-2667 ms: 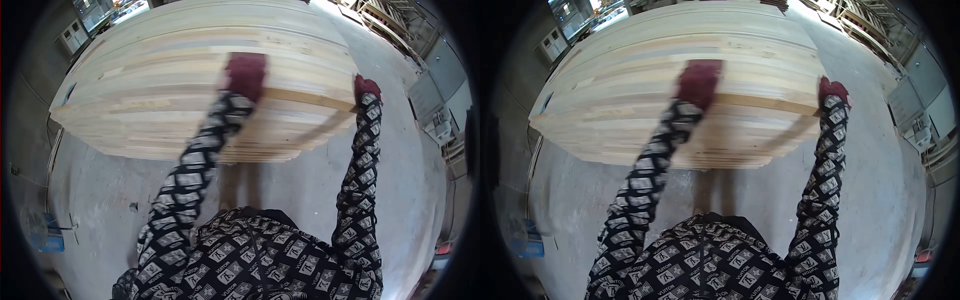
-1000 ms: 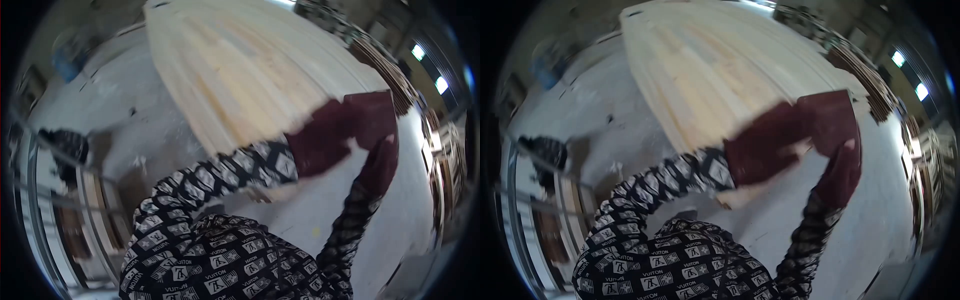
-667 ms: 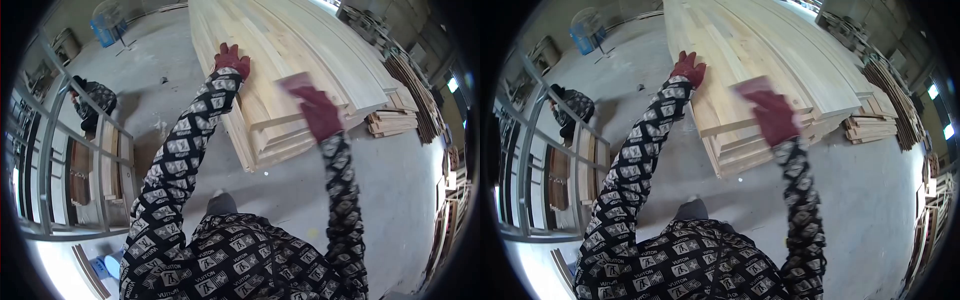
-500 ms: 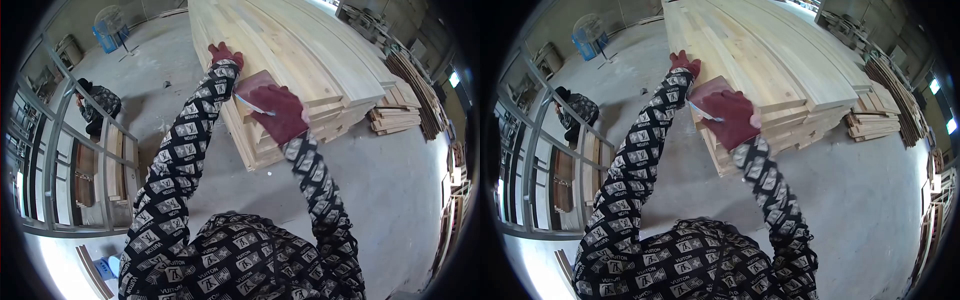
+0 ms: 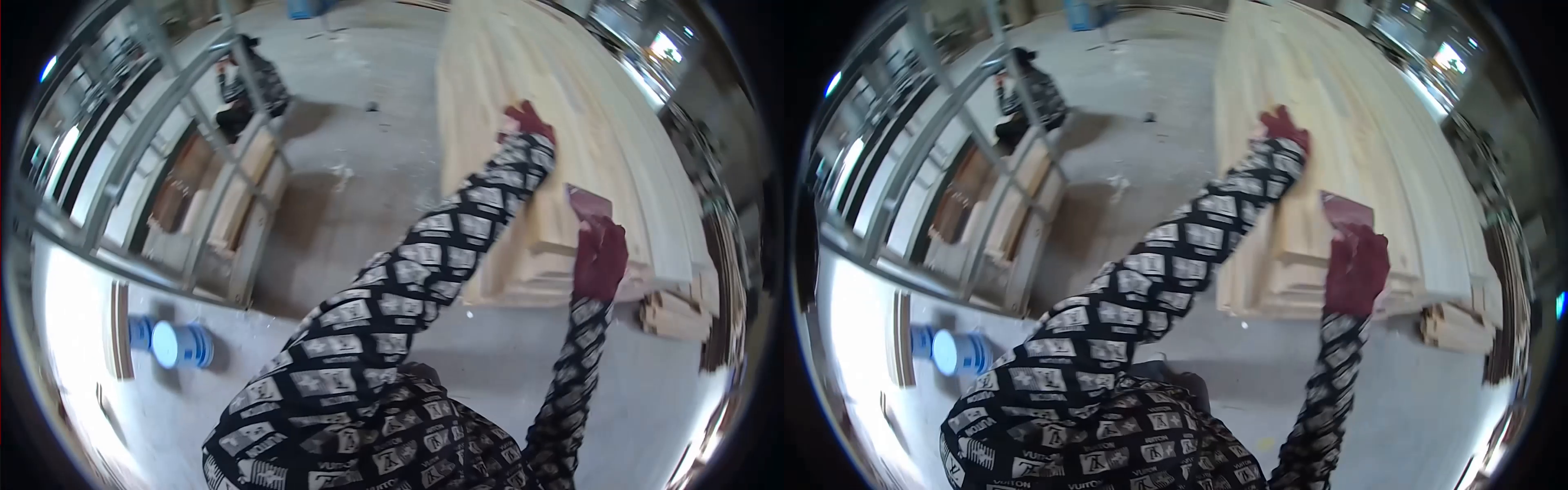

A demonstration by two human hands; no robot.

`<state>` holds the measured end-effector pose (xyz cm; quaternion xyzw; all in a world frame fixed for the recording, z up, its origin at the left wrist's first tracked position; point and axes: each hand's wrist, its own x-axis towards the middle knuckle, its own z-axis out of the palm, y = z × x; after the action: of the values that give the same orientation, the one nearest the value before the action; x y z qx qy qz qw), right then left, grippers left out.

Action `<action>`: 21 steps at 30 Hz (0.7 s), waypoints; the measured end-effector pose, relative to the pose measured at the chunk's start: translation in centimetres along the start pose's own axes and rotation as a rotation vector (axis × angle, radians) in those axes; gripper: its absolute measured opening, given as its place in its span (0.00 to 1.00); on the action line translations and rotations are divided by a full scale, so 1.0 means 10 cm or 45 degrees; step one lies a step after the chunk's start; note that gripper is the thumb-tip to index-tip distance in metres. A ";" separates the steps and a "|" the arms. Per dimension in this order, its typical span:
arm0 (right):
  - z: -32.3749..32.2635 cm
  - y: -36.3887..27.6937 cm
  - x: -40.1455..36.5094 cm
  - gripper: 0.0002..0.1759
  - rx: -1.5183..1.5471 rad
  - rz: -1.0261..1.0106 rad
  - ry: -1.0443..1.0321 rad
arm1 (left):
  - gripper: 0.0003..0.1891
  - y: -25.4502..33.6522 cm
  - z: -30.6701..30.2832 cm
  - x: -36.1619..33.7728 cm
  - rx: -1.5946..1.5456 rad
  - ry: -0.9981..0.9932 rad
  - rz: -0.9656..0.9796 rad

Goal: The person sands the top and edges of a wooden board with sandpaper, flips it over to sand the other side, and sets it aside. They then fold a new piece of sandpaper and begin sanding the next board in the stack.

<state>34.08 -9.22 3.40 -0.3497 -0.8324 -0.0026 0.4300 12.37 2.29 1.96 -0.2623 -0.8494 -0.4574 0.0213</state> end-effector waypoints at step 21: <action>0.12 -0.29 -0.01 0.14 0.365 -0.512 -0.068 | 0.12 -0.29 -0.54 -0.04 0.523 -0.159 0.919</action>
<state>31.53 -11.13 3.40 -0.1123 -0.8881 0.0390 0.4440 10.31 -3.42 2.76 -0.5606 -0.7762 -0.2250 0.1804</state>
